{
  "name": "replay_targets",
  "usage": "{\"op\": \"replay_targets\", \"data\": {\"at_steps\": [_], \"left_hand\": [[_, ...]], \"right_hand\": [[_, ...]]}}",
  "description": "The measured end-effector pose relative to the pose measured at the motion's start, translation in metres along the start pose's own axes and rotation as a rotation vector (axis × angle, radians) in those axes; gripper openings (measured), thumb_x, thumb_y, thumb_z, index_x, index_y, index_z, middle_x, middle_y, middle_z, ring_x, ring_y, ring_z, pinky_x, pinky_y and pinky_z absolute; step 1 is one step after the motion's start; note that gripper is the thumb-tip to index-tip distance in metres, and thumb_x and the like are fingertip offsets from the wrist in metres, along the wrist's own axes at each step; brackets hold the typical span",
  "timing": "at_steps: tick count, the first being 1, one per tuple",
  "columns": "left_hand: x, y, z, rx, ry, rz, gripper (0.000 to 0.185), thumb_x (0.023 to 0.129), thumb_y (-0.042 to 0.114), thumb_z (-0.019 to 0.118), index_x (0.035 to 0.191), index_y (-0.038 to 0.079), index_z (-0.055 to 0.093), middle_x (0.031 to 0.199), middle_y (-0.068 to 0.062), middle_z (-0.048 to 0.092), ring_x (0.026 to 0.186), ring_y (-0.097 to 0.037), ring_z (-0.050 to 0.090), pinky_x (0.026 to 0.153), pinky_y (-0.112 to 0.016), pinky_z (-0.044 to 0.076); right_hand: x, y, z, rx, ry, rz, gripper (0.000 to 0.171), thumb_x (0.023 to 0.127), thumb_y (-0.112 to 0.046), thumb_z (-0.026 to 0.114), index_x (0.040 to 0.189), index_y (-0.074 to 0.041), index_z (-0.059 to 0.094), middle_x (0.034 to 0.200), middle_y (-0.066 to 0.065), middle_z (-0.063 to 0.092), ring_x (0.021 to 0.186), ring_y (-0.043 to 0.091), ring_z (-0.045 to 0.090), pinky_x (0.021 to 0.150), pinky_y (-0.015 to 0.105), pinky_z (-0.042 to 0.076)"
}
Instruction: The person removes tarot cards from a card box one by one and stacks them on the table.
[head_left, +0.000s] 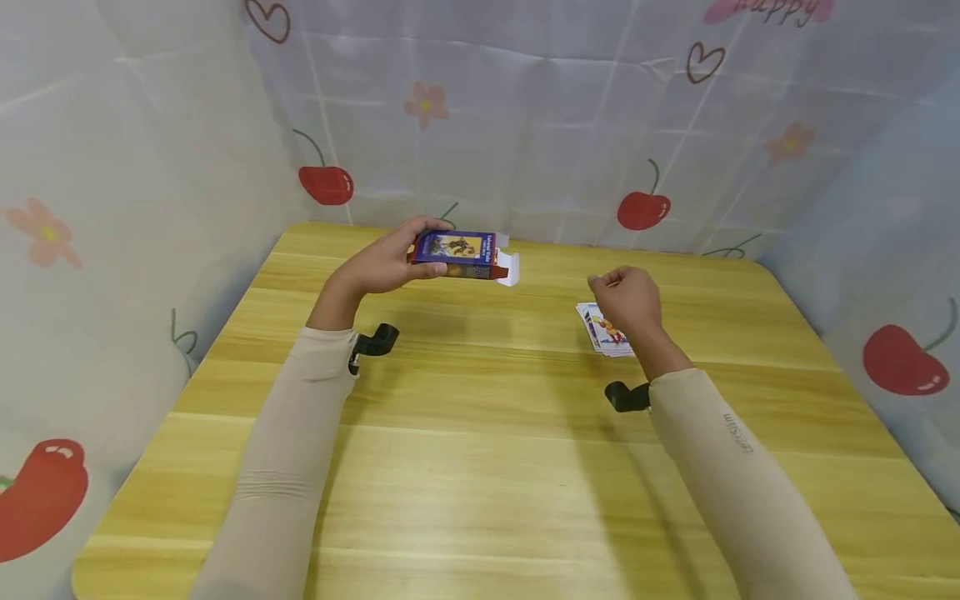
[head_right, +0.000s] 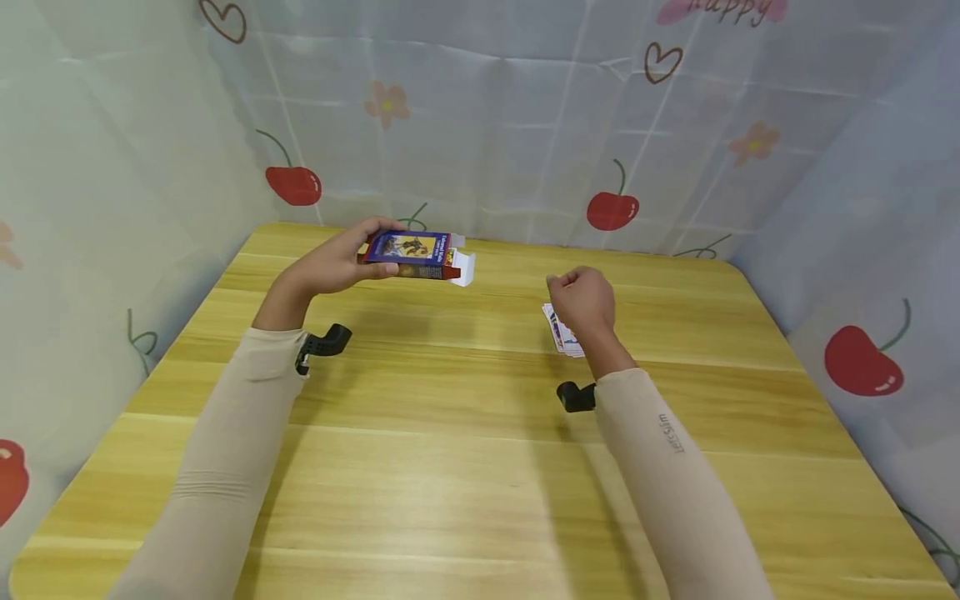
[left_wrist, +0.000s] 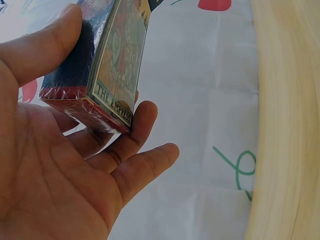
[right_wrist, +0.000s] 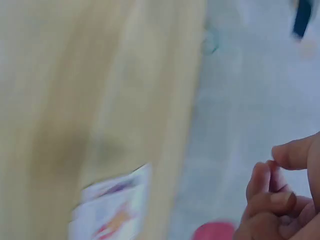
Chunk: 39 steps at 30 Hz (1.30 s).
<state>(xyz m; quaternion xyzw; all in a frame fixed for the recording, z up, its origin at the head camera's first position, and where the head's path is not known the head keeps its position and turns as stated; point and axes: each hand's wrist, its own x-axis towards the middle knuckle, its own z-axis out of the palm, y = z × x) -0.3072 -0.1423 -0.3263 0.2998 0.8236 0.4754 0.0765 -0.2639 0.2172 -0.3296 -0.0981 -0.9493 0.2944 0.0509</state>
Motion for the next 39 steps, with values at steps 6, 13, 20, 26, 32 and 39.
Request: {"op": "replay_targets", "data": {"at_steps": [6, 13, 20, 26, 32, 39], "left_hand": [[0.001, -0.001, 0.002, 0.005, -0.001, 0.020, 0.060, 0.095, 0.020, 0.066, 0.147, 0.014, 0.036, 0.139, -0.014, 0.044, 0.118, -0.028, 0.050, 0.095, -0.043, 0.048], [0.002, -0.002, 0.004, 0.004, -0.002, 0.036, 0.059, 0.096, 0.021, 0.065, 0.147, 0.014, 0.036, 0.139, -0.013, 0.045, 0.118, -0.028, 0.051, 0.094, -0.043, 0.049], [0.004, 0.001, 0.004, -0.025, -0.011, 0.041, 0.059, 0.096, 0.021, 0.065, 0.146, 0.014, 0.036, 0.139, -0.012, 0.043, 0.119, -0.028, 0.051, 0.095, -0.044, 0.050], [0.005, 0.004, 0.005, -0.031, -0.011, 0.036, 0.057, 0.096, 0.021, 0.065, 0.145, 0.014, 0.037, 0.139, -0.012, 0.044, 0.120, -0.027, 0.050, 0.097, -0.044, 0.049], [0.005, 0.004, 0.005, -0.040, -0.015, 0.033, 0.056, 0.096, 0.019, 0.064, 0.145, 0.014, 0.037, 0.140, -0.012, 0.044, 0.120, -0.028, 0.050, 0.096, -0.045, 0.049], [0.004, 0.004, 0.006, -0.026, -0.014, 0.037, 0.057, 0.096, 0.020, 0.065, 0.145, 0.015, 0.037, 0.139, -0.012, 0.044, 0.119, -0.028, 0.051, 0.095, -0.044, 0.050]], "right_hand": [[0.000, -0.051, 0.005, 0.056, 0.007, -0.177, 0.031, 0.097, -0.038, 0.056, 0.099, -0.007, 0.064, 0.094, 0.009, 0.064, 0.084, 0.026, 0.058, 0.075, 0.039, 0.047], [0.002, -0.085, 0.021, 0.226, -0.146, -0.297, 0.030, 0.096, -0.036, 0.063, 0.100, -0.007, 0.066, 0.097, 0.007, 0.061, 0.086, 0.022, 0.050, 0.071, 0.034, 0.042], [0.004, -0.098, 0.025, 0.249, -0.239, -0.217, 0.031, 0.094, -0.035, 0.067, 0.110, -0.009, 0.063, 0.100, 0.008, 0.061, 0.087, 0.021, 0.055, 0.068, 0.032, 0.043], [0.005, -0.100, 0.028, 0.295, -0.291, -0.132, 0.039, 0.094, -0.033, 0.066, 0.124, -0.010, 0.056, 0.109, 0.012, 0.065, 0.083, 0.021, 0.054, 0.063, 0.031, 0.040], [0.006, -0.099, 0.030, 0.438, -0.337, -0.074, 0.040, 0.094, -0.028, 0.065, 0.129, -0.013, 0.053, 0.113, 0.012, 0.068, 0.052, 0.011, 0.034, 0.048, 0.026, 0.028], [0.005, -0.099, 0.032, 0.443, -0.373, -0.035, 0.041, 0.095, -0.029, 0.063, 0.131, -0.012, 0.052, 0.114, 0.011, 0.067, 0.047, 0.010, 0.027, 0.046, 0.026, 0.024]]}}
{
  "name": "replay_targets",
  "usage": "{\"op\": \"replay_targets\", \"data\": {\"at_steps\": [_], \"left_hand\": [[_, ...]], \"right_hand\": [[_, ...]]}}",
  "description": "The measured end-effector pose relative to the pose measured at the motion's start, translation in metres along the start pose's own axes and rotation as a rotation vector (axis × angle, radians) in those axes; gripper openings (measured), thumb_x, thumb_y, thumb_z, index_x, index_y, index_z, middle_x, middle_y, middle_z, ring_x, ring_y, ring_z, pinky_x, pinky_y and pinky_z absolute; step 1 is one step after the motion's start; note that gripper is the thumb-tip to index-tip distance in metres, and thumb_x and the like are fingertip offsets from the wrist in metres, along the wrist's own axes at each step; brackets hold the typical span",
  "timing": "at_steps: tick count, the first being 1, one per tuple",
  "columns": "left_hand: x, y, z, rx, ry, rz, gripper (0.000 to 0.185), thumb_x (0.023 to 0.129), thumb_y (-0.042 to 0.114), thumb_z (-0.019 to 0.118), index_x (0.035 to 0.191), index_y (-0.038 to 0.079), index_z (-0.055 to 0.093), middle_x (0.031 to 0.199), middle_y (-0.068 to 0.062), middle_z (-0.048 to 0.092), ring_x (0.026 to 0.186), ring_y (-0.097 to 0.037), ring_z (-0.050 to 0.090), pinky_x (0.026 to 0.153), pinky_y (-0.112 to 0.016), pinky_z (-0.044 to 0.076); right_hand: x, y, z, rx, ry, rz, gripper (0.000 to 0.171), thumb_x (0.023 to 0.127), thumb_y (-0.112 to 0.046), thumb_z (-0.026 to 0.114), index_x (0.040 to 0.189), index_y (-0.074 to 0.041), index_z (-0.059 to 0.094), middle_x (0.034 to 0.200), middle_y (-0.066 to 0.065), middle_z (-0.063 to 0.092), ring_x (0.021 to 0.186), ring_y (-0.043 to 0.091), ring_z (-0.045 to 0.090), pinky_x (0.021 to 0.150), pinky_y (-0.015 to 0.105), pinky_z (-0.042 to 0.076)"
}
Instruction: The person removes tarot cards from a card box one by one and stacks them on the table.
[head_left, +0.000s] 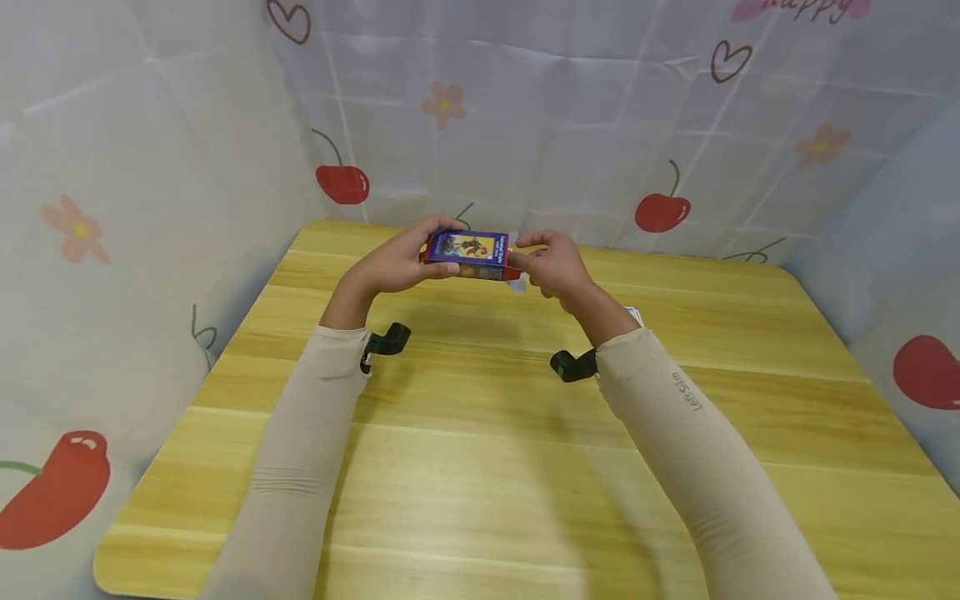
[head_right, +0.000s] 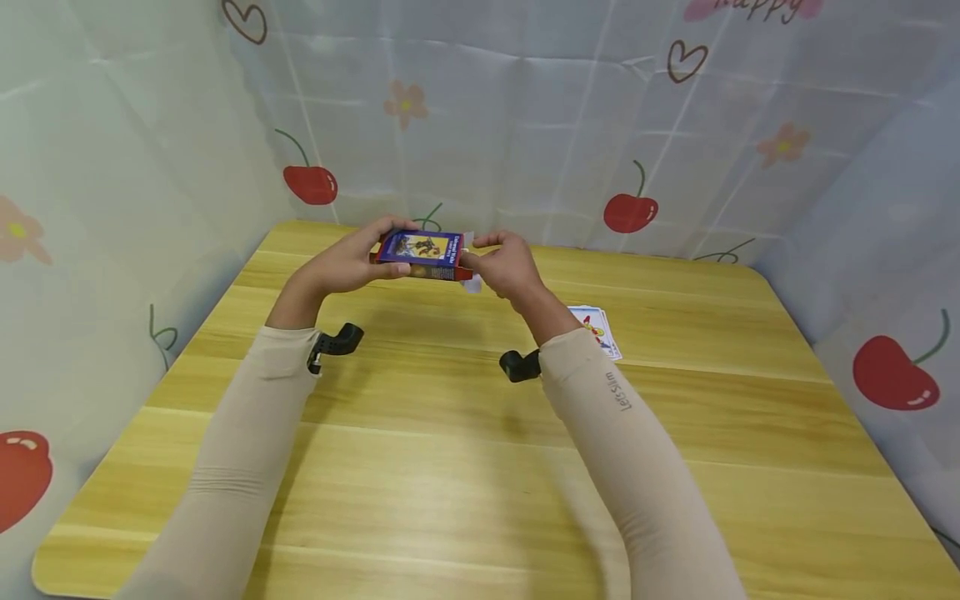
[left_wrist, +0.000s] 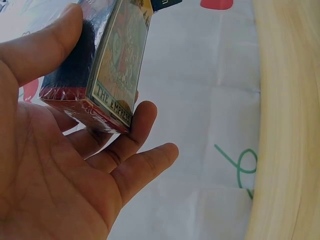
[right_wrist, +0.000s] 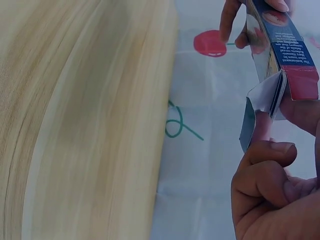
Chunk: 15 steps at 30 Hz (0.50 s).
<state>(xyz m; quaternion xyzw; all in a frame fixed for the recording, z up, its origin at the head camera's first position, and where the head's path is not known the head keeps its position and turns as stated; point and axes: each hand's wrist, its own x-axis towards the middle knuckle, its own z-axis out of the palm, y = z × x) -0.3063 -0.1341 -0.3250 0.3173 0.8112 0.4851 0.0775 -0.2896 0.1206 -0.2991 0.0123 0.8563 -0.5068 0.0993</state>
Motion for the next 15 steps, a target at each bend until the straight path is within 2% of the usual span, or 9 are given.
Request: {"op": "replay_targets", "data": {"at_steps": [3, 8, 15], "left_hand": [[0.000, 0.000, 0.000, 0.001, 0.001, 0.002, 0.057, 0.096, 0.020, 0.065, 0.145, 0.015, 0.037, 0.140, -0.012, 0.044, 0.118, -0.028, 0.051, 0.094, -0.043, 0.050], [-0.001, 0.000, 0.001, 0.008, 0.001, -0.003, 0.059, 0.096, 0.021, 0.065, 0.146, 0.015, 0.037, 0.140, -0.012, 0.044, 0.118, -0.028, 0.052, 0.093, -0.042, 0.051], [-0.002, 0.003, 0.000, 0.011, 0.010, -0.027, 0.059, 0.096, 0.021, 0.065, 0.147, 0.016, 0.037, 0.140, -0.013, 0.044, 0.119, -0.028, 0.051, 0.094, -0.043, 0.050]], "right_hand": [[0.001, 0.001, -0.001, 0.022, -0.016, 0.011, 0.042, 0.095, -0.028, 0.065, 0.131, -0.013, 0.051, 0.116, 0.010, 0.067, 0.049, 0.010, 0.029, 0.047, 0.026, 0.024], [0.001, 0.007, -0.009, 0.061, -0.024, 0.000, 0.044, 0.094, -0.029, 0.067, 0.132, -0.014, 0.051, 0.109, 0.006, 0.069, 0.048, 0.010, 0.025, 0.047, 0.027, 0.022], [-0.004, 0.017, -0.027, 0.064, -0.001, -0.011, 0.046, 0.094, -0.031, 0.067, 0.133, -0.013, 0.050, 0.104, 0.001, 0.066, 0.049, 0.010, 0.024, 0.048, 0.026, 0.023]]}}
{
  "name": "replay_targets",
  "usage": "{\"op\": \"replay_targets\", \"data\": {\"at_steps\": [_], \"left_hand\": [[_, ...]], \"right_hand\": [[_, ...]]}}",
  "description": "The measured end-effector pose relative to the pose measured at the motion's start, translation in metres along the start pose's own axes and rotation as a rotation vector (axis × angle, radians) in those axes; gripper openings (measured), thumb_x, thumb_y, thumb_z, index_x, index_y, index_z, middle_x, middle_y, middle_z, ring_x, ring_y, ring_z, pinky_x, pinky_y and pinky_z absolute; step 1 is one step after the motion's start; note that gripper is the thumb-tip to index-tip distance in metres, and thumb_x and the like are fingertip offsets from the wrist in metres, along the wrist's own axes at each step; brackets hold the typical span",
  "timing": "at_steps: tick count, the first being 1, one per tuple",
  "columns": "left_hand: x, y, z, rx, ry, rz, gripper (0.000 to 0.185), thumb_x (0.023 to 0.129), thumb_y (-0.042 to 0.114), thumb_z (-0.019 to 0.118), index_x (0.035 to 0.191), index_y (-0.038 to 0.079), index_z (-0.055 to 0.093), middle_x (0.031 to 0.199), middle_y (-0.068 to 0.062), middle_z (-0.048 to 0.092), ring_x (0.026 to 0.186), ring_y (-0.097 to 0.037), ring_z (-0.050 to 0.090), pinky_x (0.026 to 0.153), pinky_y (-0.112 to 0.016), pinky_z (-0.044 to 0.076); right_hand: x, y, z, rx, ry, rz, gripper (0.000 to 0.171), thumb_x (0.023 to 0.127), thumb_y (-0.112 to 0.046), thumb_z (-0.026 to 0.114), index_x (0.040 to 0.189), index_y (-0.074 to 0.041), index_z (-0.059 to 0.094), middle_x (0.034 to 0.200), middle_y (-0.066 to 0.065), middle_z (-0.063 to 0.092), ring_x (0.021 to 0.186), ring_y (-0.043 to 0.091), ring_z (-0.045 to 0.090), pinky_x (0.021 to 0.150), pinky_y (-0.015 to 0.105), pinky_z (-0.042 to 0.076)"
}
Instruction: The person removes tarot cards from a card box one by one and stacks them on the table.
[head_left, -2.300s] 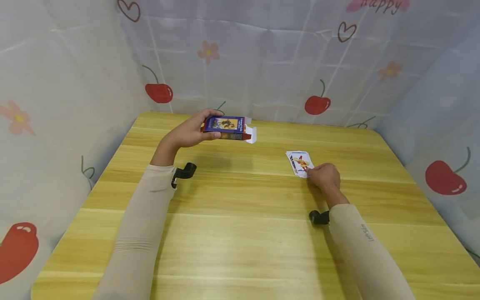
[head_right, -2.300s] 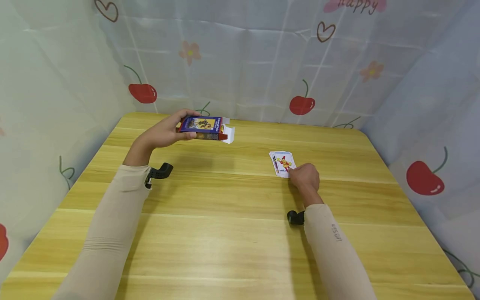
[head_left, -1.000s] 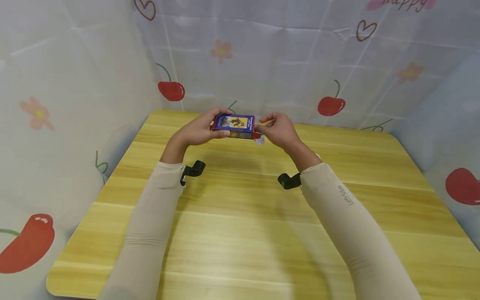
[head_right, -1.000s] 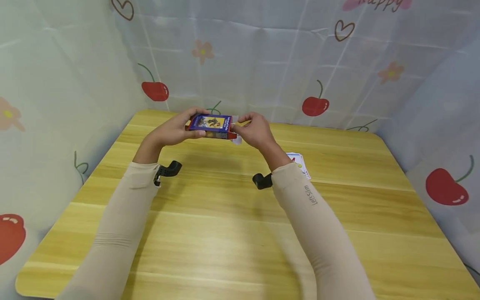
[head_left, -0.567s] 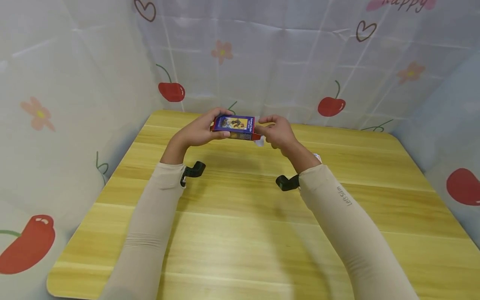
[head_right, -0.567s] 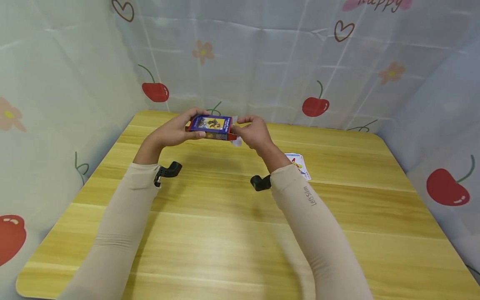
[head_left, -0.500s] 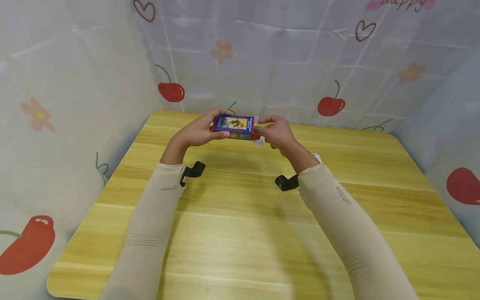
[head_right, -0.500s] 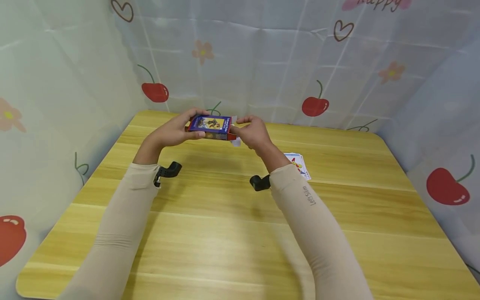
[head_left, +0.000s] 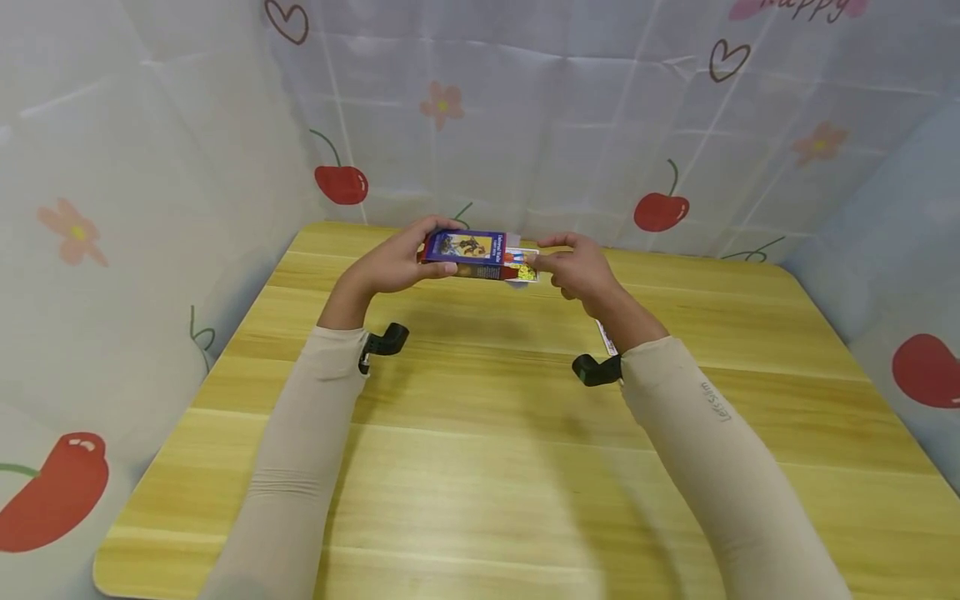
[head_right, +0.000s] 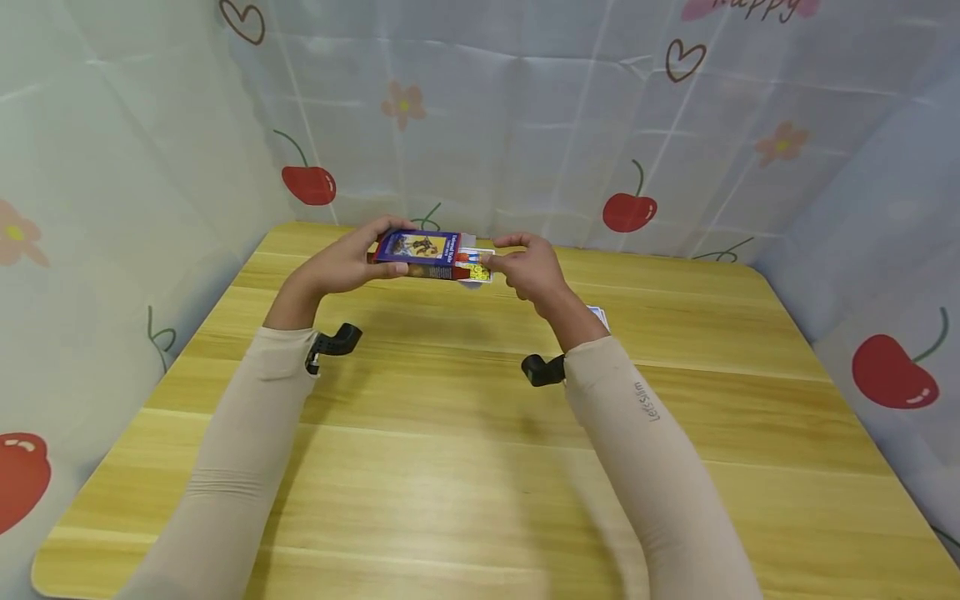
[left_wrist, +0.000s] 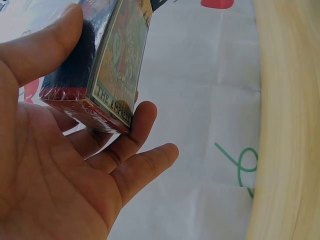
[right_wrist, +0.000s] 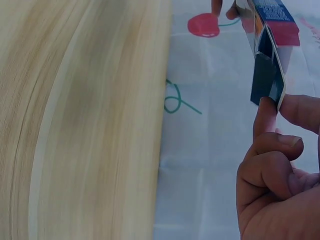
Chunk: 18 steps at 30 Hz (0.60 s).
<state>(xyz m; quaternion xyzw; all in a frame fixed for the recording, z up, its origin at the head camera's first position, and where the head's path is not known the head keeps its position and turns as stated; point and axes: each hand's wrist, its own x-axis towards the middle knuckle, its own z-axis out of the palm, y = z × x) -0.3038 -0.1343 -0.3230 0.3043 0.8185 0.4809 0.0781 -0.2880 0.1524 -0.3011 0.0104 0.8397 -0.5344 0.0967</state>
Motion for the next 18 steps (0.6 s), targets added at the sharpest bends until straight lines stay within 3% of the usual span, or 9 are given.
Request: {"op": "replay_targets", "data": {"at_steps": [8, 16, 18], "left_hand": [[-0.001, 0.001, -0.001, 0.002, 0.003, -0.005, 0.058, 0.096, 0.021, 0.065, 0.146, 0.017, 0.037, 0.140, -0.012, 0.044, 0.117, -0.028, 0.051, 0.093, -0.042, 0.050], [0.000, 0.002, 0.001, 0.004, 0.001, -0.005, 0.058, 0.096, 0.020, 0.065, 0.147, 0.016, 0.037, 0.140, -0.012, 0.044, 0.118, -0.028, 0.052, 0.093, -0.042, 0.050], [0.001, 0.001, 0.001, 0.005, 0.003, -0.007, 0.058, 0.096, 0.020, 0.065, 0.147, 0.017, 0.037, 0.141, -0.012, 0.043, 0.118, -0.027, 0.051, 0.093, -0.042, 0.050]], "right_hand": [[-0.006, 0.005, -0.010, 0.044, -0.019, -0.030, 0.038, 0.098, -0.032, 0.060, 0.129, -0.010, 0.054, 0.090, -0.002, 0.060, 0.048, 0.010, 0.027, 0.048, 0.026, 0.022], [-0.007, 0.011, -0.019, 0.044, -0.044, -0.021, 0.040, 0.098, -0.030, 0.060, 0.135, -0.013, 0.057, 0.095, -0.002, 0.060, 0.050, 0.011, 0.023, 0.048, 0.027, 0.022], [-0.007, 0.013, -0.023, 0.046, -0.052, -0.026, 0.041, 0.098, -0.030, 0.061, 0.136, -0.014, 0.057, 0.086, -0.004, 0.057, 0.050, 0.011, 0.022, 0.048, 0.027, 0.021]]}}
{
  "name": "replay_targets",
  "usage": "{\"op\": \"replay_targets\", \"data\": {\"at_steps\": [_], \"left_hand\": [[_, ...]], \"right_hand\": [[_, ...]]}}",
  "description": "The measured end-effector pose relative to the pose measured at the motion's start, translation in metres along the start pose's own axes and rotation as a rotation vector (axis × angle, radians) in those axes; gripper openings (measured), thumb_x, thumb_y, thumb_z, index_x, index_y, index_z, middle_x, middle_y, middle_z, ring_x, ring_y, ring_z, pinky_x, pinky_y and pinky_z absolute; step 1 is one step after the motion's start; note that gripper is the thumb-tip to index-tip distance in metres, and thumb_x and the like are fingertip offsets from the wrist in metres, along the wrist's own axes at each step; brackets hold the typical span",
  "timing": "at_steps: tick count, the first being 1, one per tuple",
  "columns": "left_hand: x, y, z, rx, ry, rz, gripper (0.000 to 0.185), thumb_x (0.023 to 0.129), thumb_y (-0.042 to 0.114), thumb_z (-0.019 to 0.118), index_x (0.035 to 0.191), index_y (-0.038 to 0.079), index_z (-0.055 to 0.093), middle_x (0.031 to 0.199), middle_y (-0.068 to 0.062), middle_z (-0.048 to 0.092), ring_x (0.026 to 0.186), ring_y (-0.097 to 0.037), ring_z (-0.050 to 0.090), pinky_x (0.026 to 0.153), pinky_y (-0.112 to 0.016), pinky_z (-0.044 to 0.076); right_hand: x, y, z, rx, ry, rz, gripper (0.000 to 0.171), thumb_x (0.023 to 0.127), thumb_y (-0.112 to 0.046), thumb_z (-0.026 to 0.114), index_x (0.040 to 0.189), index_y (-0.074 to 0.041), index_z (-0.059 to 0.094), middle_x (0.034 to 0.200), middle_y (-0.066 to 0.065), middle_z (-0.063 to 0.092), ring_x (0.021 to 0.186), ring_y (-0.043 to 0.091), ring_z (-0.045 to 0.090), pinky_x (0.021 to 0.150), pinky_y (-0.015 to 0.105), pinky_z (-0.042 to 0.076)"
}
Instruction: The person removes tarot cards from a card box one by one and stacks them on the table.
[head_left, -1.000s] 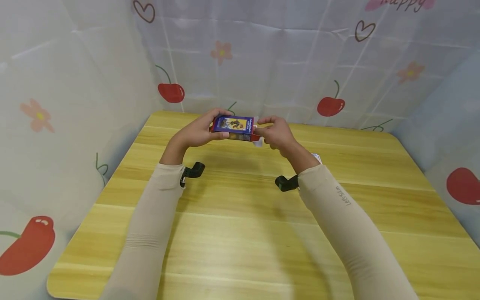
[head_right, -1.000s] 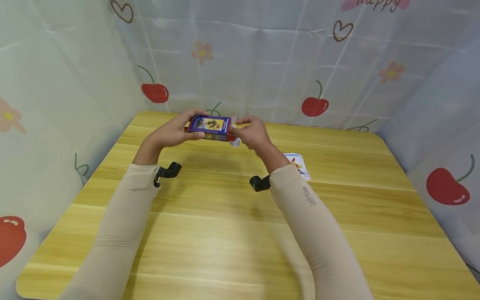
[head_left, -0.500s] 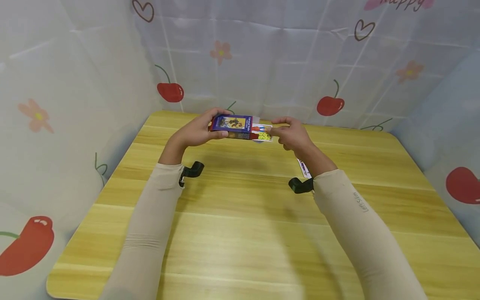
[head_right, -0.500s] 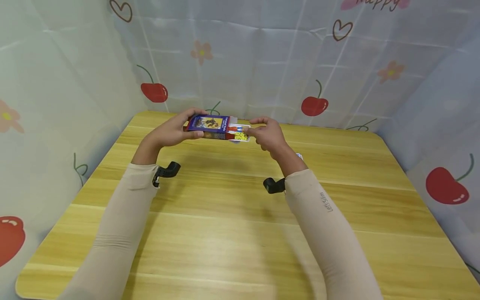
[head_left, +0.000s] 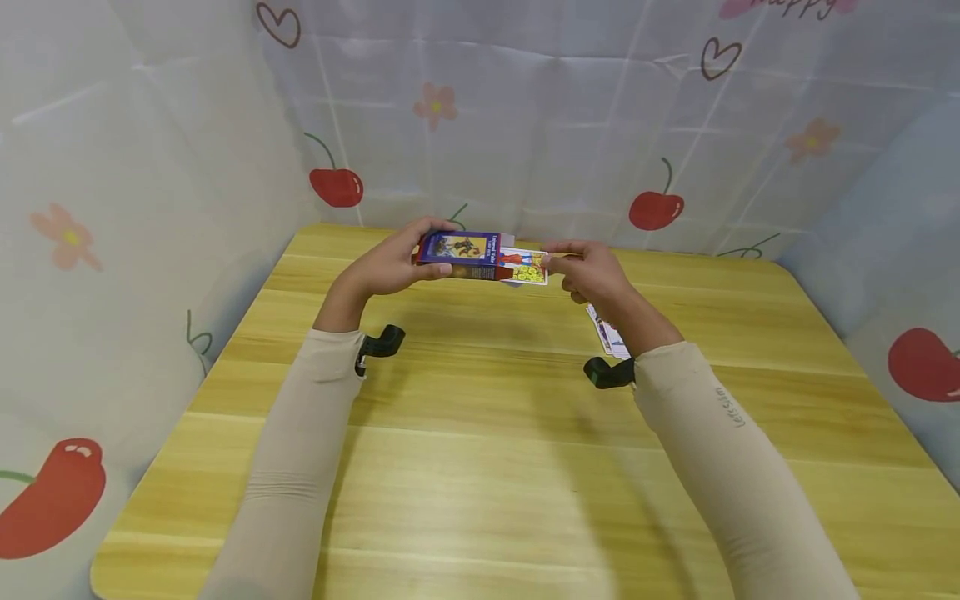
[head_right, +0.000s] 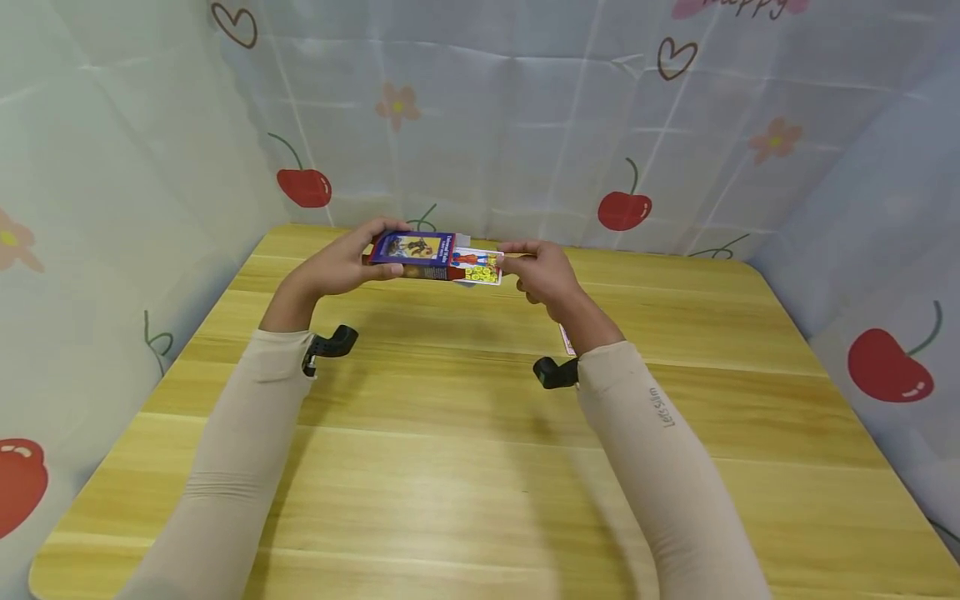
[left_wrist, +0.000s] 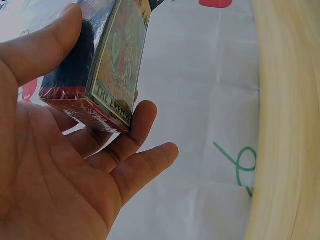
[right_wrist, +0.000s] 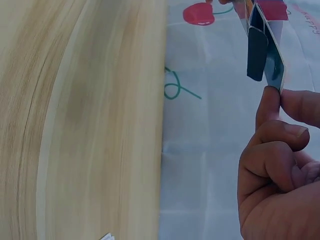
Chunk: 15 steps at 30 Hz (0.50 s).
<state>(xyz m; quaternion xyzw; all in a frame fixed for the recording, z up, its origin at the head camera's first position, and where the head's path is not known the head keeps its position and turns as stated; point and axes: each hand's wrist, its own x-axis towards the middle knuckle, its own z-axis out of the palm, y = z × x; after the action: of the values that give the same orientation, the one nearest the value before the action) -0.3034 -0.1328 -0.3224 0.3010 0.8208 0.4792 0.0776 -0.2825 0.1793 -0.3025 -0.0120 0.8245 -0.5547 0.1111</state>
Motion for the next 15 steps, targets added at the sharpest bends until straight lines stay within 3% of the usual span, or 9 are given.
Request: {"op": "replay_targets", "data": {"at_steps": [5, 9, 15], "left_hand": [[0.000, -0.001, 0.000, 0.001, 0.005, 0.011, 0.058, 0.096, 0.020, 0.065, 0.146, 0.017, 0.038, 0.140, -0.012, 0.043, 0.118, -0.027, 0.051, 0.093, -0.042, 0.050], [0.000, 0.000, 0.000, 0.005, 0.009, 0.006, 0.058, 0.095, 0.020, 0.066, 0.146, 0.017, 0.038, 0.139, -0.012, 0.045, 0.118, -0.027, 0.051, 0.094, -0.043, 0.049], [-0.001, -0.001, -0.001, 0.010, 0.015, -0.008, 0.058, 0.095, 0.023, 0.067, 0.145, 0.019, 0.038, 0.138, -0.012, 0.046, 0.116, -0.027, 0.051, 0.093, -0.043, 0.049]], "right_hand": [[-0.003, 0.006, -0.010, 0.023, -0.003, -0.012, 0.042, 0.098, -0.029, 0.061, 0.137, -0.014, 0.057, 0.078, -0.007, 0.052, 0.049, 0.010, 0.022, 0.047, 0.027, 0.022], [-0.007, 0.013, -0.015, 0.076, 0.035, -0.022, 0.040, 0.098, -0.026, 0.062, 0.135, -0.012, 0.058, 0.087, -0.007, 0.060, 0.048, 0.010, 0.022, 0.046, 0.027, 0.021], [-0.013, 0.021, -0.018, 0.210, 0.082, -0.068, 0.030, 0.095, -0.019, 0.066, 0.123, -0.009, 0.062, 0.081, -0.006, 0.066, 0.044, 0.009, 0.020, 0.045, 0.029, 0.017]]}}
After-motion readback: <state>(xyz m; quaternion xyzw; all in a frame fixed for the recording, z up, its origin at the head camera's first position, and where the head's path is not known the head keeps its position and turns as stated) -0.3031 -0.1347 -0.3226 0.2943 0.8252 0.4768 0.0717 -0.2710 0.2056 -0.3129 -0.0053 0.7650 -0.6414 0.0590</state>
